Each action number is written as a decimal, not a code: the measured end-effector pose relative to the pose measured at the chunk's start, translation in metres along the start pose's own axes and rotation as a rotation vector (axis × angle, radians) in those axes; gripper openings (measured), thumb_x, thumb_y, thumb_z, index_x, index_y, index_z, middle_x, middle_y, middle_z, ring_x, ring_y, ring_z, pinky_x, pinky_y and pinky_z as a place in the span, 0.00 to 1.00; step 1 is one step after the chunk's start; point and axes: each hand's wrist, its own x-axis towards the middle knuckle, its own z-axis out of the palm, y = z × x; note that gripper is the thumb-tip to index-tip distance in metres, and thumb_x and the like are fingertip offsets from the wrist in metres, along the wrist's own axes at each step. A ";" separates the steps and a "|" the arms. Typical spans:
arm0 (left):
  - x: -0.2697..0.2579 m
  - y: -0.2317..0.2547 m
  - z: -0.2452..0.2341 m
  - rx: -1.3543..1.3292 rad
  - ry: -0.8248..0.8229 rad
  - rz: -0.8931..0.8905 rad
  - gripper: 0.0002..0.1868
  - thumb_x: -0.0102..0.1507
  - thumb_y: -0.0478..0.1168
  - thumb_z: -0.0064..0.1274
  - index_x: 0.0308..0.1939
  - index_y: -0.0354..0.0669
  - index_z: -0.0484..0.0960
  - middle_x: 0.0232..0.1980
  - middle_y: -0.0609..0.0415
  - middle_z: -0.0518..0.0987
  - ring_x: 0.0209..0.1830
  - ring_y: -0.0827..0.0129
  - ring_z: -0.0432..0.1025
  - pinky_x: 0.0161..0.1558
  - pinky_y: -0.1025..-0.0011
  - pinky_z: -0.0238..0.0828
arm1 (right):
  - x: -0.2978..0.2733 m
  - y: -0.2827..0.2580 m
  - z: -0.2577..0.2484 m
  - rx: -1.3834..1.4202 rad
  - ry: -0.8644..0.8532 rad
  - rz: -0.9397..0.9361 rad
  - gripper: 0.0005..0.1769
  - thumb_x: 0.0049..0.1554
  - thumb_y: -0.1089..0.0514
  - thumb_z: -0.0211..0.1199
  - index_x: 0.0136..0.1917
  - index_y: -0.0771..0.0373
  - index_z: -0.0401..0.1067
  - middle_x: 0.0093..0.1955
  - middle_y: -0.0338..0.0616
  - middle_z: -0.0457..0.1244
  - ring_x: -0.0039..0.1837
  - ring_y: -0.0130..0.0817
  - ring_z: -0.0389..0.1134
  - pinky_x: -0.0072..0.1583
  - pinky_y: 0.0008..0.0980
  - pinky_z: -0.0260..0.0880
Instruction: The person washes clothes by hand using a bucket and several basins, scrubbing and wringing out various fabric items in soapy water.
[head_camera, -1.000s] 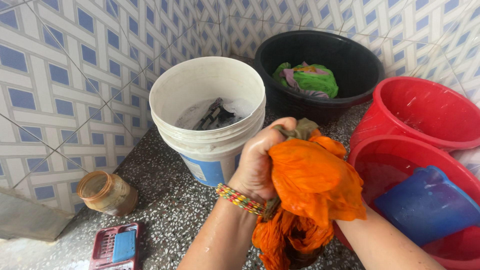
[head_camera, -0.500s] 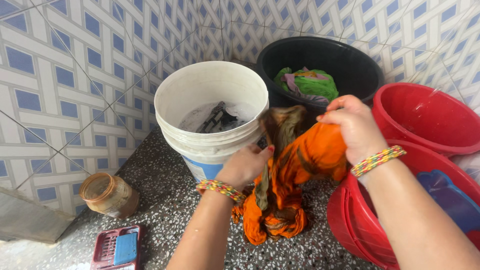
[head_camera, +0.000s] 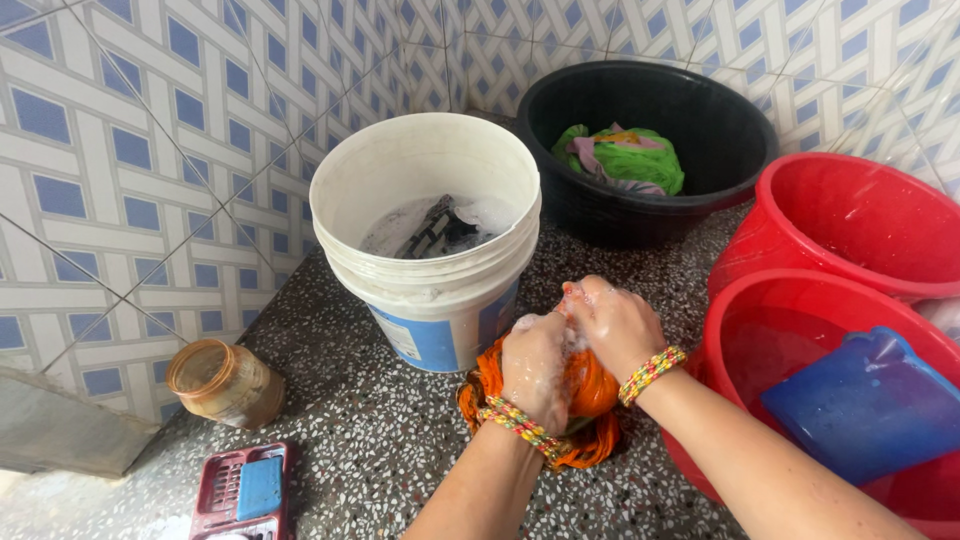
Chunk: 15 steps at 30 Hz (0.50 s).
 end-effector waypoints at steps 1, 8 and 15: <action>0.003 0.008 -0.006 -0.033 0.034 -0.014 0.07 0.74 0.36 0.64 0.47 0.35 0.85 0.42 0.49 0.87 0.42 0.60 0.81 0.44 0.57 0.79 | -0.002 0.001 0.000 -0.037 -0.023 0.046 0.19 0.74 0.42 0.63 0.54 0.59 0.80 0.47 0.62 0.77 0.52 0.70 0.79 0.52 0.67 0.77; 0.025 0.064 -0.039 0.006 0.048 0.010 0.07 0.73 0.37 0.60 0.43 0.35 0.86 0.41 0.51 0.87 0.42 0.63 0.79 0.46 0.59 0.78 | -0.058 -0.072 0.022 0.235 -0.010 -0.337 0.17 0.73 0.46 0.62 0.58 0.61 0.81 0.40 0.61 0.75 0.44 0.66 0.78 0.46 0.65 0.76; -0.027 0.057 0.026 0.087 -0.088 0.031 0.08 0.72 0.37 0.58 0.40 0.37 0.86 0.41 0.54 0.87 0.43 0.66 0.78 0.49 0.62 0.78 | 0.009 0.069 0.046 0.561 -0.020 0.349 0.29 0.85 0.43 0.64 0.51 0.70 0.74 0.52 0.68 0.71 0.59 0.76 0.73 0.56 0.57 0.77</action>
